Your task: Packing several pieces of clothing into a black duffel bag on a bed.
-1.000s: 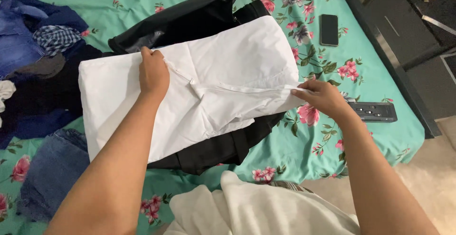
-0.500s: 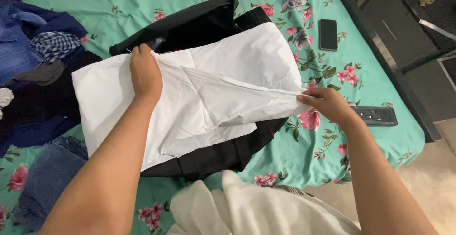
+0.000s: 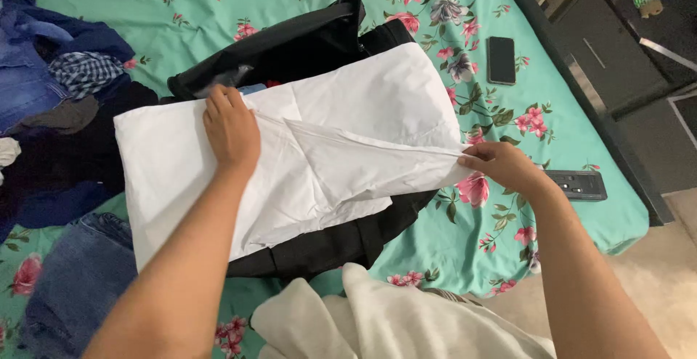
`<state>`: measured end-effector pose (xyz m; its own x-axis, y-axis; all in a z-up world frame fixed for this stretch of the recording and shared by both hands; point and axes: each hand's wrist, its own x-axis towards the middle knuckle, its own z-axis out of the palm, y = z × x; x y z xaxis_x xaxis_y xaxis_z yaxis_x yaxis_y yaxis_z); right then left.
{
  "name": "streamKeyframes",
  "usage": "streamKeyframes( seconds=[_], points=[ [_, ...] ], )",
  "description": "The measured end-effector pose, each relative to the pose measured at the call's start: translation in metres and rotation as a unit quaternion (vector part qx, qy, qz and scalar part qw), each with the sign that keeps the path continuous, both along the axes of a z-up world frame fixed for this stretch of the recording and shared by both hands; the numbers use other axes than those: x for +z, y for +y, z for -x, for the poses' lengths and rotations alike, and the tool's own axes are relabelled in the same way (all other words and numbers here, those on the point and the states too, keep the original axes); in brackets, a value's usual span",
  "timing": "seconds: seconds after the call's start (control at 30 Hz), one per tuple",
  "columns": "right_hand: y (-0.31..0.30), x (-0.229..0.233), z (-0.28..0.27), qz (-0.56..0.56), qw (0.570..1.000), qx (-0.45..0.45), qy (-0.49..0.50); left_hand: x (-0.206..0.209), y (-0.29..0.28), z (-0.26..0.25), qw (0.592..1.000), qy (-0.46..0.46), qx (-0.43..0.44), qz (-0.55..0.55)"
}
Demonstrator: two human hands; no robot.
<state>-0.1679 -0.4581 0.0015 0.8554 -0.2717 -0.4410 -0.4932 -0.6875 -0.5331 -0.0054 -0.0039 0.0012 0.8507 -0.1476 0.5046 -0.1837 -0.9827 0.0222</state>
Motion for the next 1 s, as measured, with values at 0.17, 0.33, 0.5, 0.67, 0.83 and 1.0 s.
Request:
streamKeyframes(
  seconds=[0.17, 0.33, 0.5, 0.67, 0.83, 1.0],
  points=[
    [0.005, 0.014, 0.004, -0.012, 1.000, -0.006, 0.021, -0.039, -0.023, 0.040, 0.999, 0.043, 0.012, -0.014],
    [-0.016, -0.025, 0.007, -0.009, 0.998, 0.049, -0.040, -0.060, -0.013, 0.045, 0.997, 0.081, -0.006, 0.011],
    [-0.022, -0.049, 0.019, 0.029, 0.988, -0.005, -0.154, -0.063, -0.001, 0.038, 0.989, 0.144, -0.032, 0.010],
    [-0.024, -0.050, 0.018, 0.128, 0.970, 0.006, -0.206, -0.070, 0.000, 0.034, 0.988, 0.151, -0.016, -0.001],
    [-0.031, -0.052, 0.020, 0.184, 0.948, 0.017, -0.260, -0.071, 0.004, 0.031, 0.987, 0.160, -0.016, 0.001],
    [-0.026, -0.045, 0.020, 0.176, 0.958, -0.032, -0.226, -0.068, -0.002, 0.033, 0.987, 0.160, -0.002, 0.004]
  ],
)
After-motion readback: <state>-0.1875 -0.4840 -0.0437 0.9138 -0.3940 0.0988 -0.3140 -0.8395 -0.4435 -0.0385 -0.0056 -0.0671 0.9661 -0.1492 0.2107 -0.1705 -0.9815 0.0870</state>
